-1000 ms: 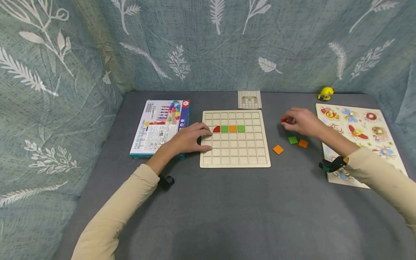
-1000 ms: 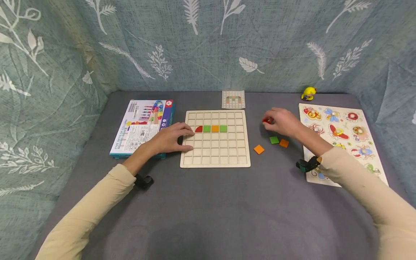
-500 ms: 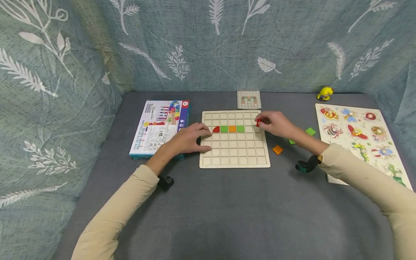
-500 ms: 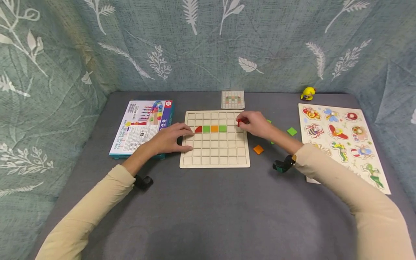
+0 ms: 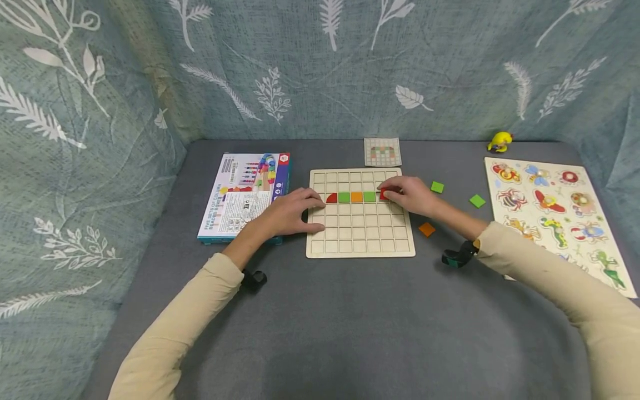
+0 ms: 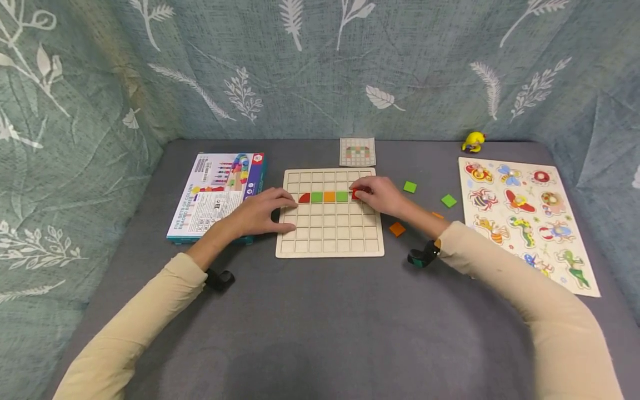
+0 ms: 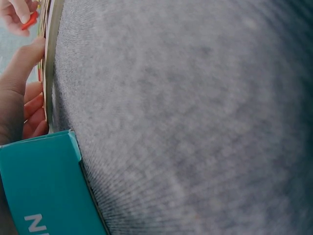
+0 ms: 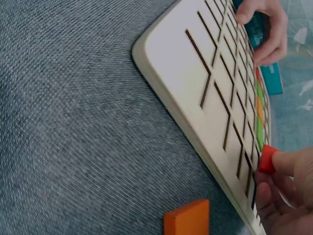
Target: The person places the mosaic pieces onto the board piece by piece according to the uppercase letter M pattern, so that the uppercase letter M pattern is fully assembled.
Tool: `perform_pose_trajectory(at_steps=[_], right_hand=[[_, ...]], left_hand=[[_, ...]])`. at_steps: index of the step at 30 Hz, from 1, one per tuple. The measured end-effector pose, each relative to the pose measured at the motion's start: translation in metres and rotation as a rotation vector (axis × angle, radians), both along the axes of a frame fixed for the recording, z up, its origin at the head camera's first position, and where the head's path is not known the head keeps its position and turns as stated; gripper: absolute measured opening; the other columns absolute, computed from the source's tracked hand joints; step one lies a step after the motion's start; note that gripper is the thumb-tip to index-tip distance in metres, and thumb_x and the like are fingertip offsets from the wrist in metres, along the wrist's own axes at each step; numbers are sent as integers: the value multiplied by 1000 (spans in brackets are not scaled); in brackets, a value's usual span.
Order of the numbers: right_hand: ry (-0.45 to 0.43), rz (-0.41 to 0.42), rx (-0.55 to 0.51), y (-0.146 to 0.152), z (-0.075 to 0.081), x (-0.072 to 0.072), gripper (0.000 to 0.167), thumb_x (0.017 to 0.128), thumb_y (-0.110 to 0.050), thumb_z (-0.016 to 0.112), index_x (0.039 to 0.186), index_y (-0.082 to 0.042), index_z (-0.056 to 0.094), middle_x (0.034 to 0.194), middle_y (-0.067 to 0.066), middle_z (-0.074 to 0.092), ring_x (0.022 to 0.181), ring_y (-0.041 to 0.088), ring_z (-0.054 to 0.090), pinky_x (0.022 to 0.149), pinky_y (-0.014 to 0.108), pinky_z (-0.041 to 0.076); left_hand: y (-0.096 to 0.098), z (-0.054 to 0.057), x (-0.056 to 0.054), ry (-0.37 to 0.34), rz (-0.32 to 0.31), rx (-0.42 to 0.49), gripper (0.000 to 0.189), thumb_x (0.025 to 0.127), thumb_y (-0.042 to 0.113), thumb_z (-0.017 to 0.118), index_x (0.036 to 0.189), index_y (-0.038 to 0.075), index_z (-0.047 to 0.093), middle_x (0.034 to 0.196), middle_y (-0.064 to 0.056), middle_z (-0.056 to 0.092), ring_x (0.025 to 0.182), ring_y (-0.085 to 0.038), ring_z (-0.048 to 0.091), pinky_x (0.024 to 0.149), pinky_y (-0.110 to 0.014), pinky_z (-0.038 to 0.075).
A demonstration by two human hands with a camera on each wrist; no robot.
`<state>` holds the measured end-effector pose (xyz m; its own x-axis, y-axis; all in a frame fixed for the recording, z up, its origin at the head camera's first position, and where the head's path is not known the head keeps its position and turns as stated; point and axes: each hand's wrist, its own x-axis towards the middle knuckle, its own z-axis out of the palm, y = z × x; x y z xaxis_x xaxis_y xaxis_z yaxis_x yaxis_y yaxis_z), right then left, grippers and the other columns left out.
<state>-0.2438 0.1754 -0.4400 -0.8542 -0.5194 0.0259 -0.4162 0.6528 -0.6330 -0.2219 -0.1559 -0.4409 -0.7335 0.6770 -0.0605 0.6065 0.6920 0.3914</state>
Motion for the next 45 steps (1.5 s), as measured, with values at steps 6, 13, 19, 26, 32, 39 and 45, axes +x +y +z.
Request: perform_pose_trajectory(at_steps=[6,13,19,26,32,39,45], right_hand=[[59,4,10,-4,-2,-1,26,94,-6,60,118,3,67,102,20,68,84,27,62,73,38,49],[59,25,1,-8,-4,1,15,94,-8,61,106,2,64,97,18,69,88,28,66,77,41,54],[67,27,-13,-9,-5,2,8,93,-6,62,100,0,62,94,16,69,89,27,66,78,40,55],[74,43,-14,-13,-1,1,9,92,-5,65,99,0,64,94,16,69,88,27,66,78,40,55],[50,36,28,-13,1,4,15,89,-7,68,102,0,64,96,16,68,88,27,66,76,40,54],[100,48,88,-14,3,5,19,87,-8,71,103,2,65,96,17,67,86,27,66,75,39,55],[132,54,117,-16,4,6,21,86,-8,72,102,4,66,94,19,66,85,28,65,74,39,55]], left_hand=[[1,2,-2,7,3,8,56,84,53,69,127,16,64,127,0,56,114,-17,52,93,-38,50],[1,0,-1,-6,5,-6,57,84,54,69,127,17,64,128,0,55,114,-16,52,94,-38,50],[0,-1,-1,1,-4,-1,57,84,54,68,127,17,63,128,0,55,115,-17,52,93,-39,50],[-1,0,-2,12,7,-4,56,84,53,69,126,17,64,128,1,55,115,-16,52,93,-38,50],[0,-1,-1,16,-5,6,56,84,53,69,126,17,64,127,0,55,114,-16,52,93,-38,50],[1,0,1,39,-16,30,54,84,51,70,125,16,65,126,-1,56,113,-17,53,93,-38,50],[-1,-1,1,27,-8,22,55,84,52,70,126,16,64,127,-1,56,113,-17,53,94,-38,50]])
